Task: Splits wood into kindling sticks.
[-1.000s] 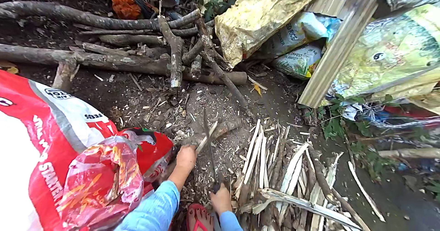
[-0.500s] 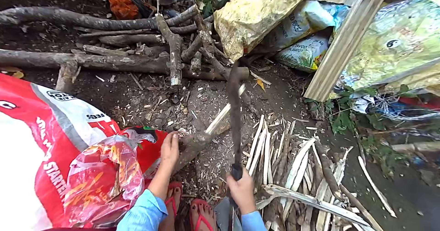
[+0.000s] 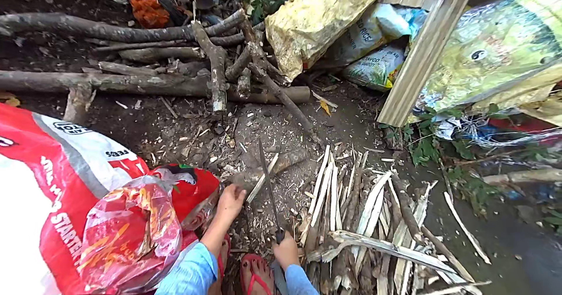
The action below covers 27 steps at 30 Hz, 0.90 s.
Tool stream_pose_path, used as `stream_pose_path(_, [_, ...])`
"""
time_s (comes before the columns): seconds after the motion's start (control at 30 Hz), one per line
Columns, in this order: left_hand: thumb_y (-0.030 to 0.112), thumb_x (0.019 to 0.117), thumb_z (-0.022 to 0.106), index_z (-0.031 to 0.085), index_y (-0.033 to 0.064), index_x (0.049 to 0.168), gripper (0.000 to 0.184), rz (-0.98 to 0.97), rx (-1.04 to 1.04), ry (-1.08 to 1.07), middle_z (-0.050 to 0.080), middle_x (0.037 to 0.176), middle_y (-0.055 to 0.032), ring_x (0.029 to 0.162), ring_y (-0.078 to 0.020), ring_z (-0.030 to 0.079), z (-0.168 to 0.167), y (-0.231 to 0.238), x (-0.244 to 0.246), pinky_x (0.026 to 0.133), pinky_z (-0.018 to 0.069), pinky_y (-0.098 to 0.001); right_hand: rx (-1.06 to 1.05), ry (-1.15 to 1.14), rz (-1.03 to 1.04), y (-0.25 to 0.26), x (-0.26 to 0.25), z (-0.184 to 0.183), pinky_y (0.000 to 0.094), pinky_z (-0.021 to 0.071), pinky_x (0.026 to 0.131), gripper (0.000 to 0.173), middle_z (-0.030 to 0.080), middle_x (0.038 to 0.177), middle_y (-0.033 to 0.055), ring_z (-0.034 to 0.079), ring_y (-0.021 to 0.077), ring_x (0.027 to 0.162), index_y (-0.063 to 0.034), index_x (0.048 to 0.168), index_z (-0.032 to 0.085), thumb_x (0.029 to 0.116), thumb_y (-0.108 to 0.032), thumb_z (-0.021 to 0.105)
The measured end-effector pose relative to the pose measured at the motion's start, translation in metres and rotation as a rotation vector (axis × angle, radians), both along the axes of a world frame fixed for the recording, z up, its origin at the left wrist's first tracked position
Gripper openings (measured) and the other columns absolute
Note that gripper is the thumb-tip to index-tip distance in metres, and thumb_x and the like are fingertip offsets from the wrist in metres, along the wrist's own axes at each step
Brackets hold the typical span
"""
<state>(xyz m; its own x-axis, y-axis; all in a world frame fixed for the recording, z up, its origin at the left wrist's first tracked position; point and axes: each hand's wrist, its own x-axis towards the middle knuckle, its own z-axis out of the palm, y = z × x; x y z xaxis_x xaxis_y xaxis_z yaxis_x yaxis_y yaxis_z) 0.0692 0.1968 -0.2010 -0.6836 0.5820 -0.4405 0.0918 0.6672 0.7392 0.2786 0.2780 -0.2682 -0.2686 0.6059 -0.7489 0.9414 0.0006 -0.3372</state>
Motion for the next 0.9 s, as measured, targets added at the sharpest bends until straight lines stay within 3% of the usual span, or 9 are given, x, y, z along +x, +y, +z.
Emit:
stream_pose_path(0.17, [0.030,0.1037,0.062,0.050,-0.0019,0.146,0.054,-0.181,-0.186,0.120,0.053,0.147,-0.0257,0.139,-0.0383,0.051,-0.013,0.044,0.014,0.118,0.0390,-0.0502,-0.042,0.101,-0.065,-0.006,-0.003,-0.014,0.0557,0.0501,0.103,0.052,0.068,0.123,0.0259,0.065,0.0380,0.118,0.0023,0.136,0.058,0.0908,-0.017,0.074])
stream_pose_path(0.33, [0.034,0.1097,0.048,0.041,-0.0007,0.152,0.055,-0.329,-0.446,0.286,0.048,0.150,-0.0270,0.141,-0.0435,0.047,-0.021,0.073,0.019,0.115,0.0401,-0.0553,-0.089,0.180,-0.115,-0.011,-0.008,-0.019,0.0554,0.0515,0.099,0.046,0.069,0.115,0.0257,0.067,0.0379,0.110,0.0041,0.129,0.061,0.0899,-0.015,0.075])
stream_pose_path(0.47, [0.035,0.1138,0.035,0.039,0.0011,0.152,0.051,-0.404,-0.554,0.280,0.051,0.148,-0.0282,0.133,-0.0452,0.055,-0.024,0.080,0.016,0.107,0.0468,-0.0575,-0.144,0.338,-0.158,-0.006,0.001,-0.021,0.0515,0.0560,0.083,0.043,0.069,0.099,0.0221,0.068,0.0321,0.086,0.0055,0.122,0.062,0.0852,-0.010,0.077])
stream_pose_path(0.57, [0.035,0.1144,0.031,0.036,0.0006,0.153,0.051,-0.437,-0.564,0.264,0.050,0.148,-0.0281,0.131,-0.0455,0.057,-0.022,0.081,0.015,0.105,0.0485,-0.0571,-0.285,0.422,-0.243,0.006,0.010,-0.011,0.0386,0.0575,0.062,0.037,0.064,0.082,0.0133,0.063,0.0202,0.061,0.0049,0.119,0.059,0.0847,-0.001,0.072])
stream_pose_path(0.63, [0.033,0.1143,0.034,0.036,0.0000,0.153,0.051,-0.446,-0.521,0.272,0.050,0.148,-0.0287,0.130,-0.0465,0.057,-0.027,0.075,0.010,0.106,0.0476,-0.0577,-0.484,0.508,-0.353,0.012,0.017,-0.004,0.0310,0.0544,0.051,0.024,0.057,0.068,0.0068,0.057,0.0149,0.050,0.0006,0.108,0.052,0.0877,0.007,0.063])
stream_pose_path(0.73, [0.032,0.1142,0.035,0.037,-0.0002,0.153,0.050,-0.471,-0.483,0.291,0.051,0.147,-0.0293,0.131,-0.0465,0.056,-0.029,0.072,0.003,0.108,0.0461,-0.0579,-0.687,0.628,-0.449,0.021,0.025,-0.009,0.0293,0.0529,0.048,0.019,0.053,0.061,0.0027,0.054,0.0129,0.046,-0.0047,0.097,0.049,0.0861,0.009,0.056])
stream_pose_path(0.9, [0.031,0.1144,0.034,0.038,-0.0001,0.151,0.048,-0.492,-0.528,0.306,0.052,0.146,-0.0282,0.132,-0.0446,0.057,-0.012,0.077,0.000,0.108,0.0468,-0.0564,-0.853,0.748,-0.522,0.024,0.028,-0.009,0.0297,0.0527,0.046,0.019,0.051,0.056,0.0011,0.054,0.0126,0.044,-0.0063,0.095,0.049,0.0811,0.003,0.057])
